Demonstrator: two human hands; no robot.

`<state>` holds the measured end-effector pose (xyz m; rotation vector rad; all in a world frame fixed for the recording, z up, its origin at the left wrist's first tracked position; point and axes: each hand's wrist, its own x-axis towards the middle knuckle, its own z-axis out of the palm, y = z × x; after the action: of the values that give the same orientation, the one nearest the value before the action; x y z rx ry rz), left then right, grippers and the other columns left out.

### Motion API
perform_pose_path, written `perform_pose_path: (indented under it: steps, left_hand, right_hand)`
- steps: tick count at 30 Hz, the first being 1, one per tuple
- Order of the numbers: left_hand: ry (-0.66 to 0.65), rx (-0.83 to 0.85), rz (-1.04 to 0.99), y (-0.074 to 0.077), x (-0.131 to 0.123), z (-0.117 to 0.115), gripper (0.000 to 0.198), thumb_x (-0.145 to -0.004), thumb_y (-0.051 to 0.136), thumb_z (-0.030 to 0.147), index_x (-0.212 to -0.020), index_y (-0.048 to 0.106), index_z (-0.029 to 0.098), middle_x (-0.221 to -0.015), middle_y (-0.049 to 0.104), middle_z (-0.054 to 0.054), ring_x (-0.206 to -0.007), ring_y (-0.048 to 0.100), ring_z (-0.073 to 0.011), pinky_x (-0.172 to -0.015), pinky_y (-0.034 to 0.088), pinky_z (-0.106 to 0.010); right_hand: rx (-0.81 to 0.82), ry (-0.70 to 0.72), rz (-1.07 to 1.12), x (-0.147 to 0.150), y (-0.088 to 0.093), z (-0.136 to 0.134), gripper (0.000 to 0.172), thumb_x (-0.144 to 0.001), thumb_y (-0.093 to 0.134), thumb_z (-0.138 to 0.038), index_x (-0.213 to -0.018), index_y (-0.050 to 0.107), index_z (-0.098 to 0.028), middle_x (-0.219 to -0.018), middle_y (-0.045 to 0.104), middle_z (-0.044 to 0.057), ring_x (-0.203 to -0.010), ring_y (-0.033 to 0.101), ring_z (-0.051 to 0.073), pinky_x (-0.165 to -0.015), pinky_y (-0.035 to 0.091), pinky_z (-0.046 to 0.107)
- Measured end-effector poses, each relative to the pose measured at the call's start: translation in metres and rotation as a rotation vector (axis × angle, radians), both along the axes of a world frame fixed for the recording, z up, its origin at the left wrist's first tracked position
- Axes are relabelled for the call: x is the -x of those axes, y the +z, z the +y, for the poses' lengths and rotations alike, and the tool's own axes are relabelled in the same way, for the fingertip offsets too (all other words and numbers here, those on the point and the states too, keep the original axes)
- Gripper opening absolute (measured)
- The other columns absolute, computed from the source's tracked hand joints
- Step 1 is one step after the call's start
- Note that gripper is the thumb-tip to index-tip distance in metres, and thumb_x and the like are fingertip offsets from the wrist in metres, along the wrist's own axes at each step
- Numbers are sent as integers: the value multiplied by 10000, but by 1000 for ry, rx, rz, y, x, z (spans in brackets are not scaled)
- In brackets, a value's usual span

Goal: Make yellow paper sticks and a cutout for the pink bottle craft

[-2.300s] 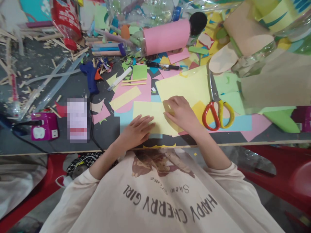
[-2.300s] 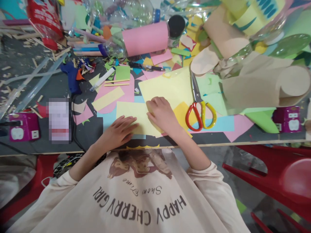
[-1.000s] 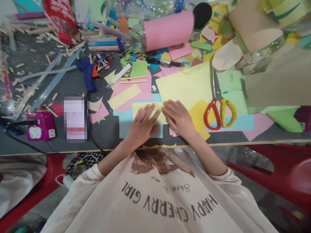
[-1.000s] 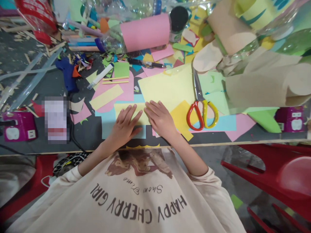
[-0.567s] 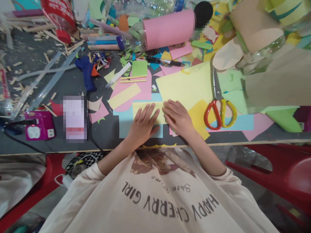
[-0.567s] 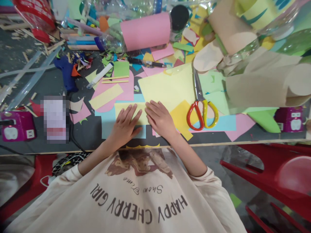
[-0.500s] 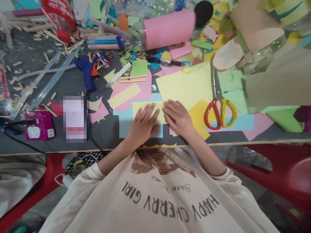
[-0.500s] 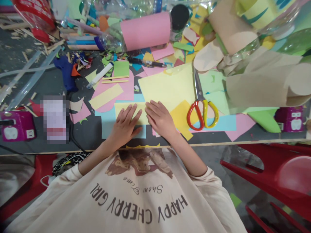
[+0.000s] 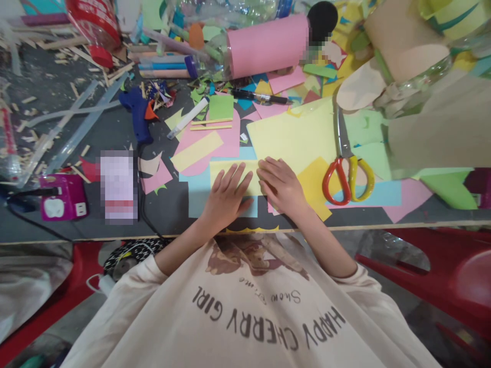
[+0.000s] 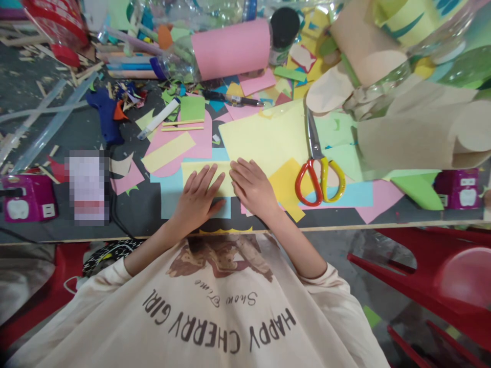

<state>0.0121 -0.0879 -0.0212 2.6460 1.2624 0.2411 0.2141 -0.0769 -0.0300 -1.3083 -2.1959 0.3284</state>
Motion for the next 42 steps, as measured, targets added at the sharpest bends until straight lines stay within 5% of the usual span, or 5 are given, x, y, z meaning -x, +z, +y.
perform_pose_path:
  steps: [8,16,25,31,42]
  left_hand:
    - [2,-9,31,1,-2,0,561,-965,428,375,-1462,386,118,-1520,415,-189,-1422,387,-331,-1156,315,-489]
    - [9,12,15,0,-3,0,593,-961,430,376,-1480,346,102,-1509,415,-222,-1435,364,-339,-1174,281,-501]
    - [37,58,-2,1,-4,-1,587,-953,427,378,-1480,341,135,-1556,356,-182,-1473,297,-310,-1193,245,-504]
    - [69,33,-32,-2,-5,-1,649,-956,405,409,-1484,296,48,-1511,420,-211,-1462,324,-292,-1198,234,-467]
    - [88,61,-5,2,-6,4,636,-933,457,407,-1450,347,53,-1529,376,-237,-1449,330,-344,-1149,300,-491]
  right_hand:
    - [-22,-56,-45,7,5,-4,293,-949,451,-203,-1089,705,-166,-1178,728,116,-1114,656,255,-952,544,466]
    - [126,-4,-182,16,2,-15,507,-981,389,-382,-1341,544,-59,-1410,567,178,-1338,513,272,-1126,423,494]
    - [189,-11,-206,17,0,-16,527,-987,352,-371,-1398,482,-68,-1479,496,163,-1405,439,255,-1184,342,496]
    - [209,-27,-196,16,1,-15,532,-991,333,-373,-1386,495,-55,-1469,503,175,-1401,446,254,-1186,334,495]
    - [237,-60,-184,15,1,-15,526,-990,335,-395,-1394,498,-100,-1479,499,155,-1411,429,249,-1187,318,505]
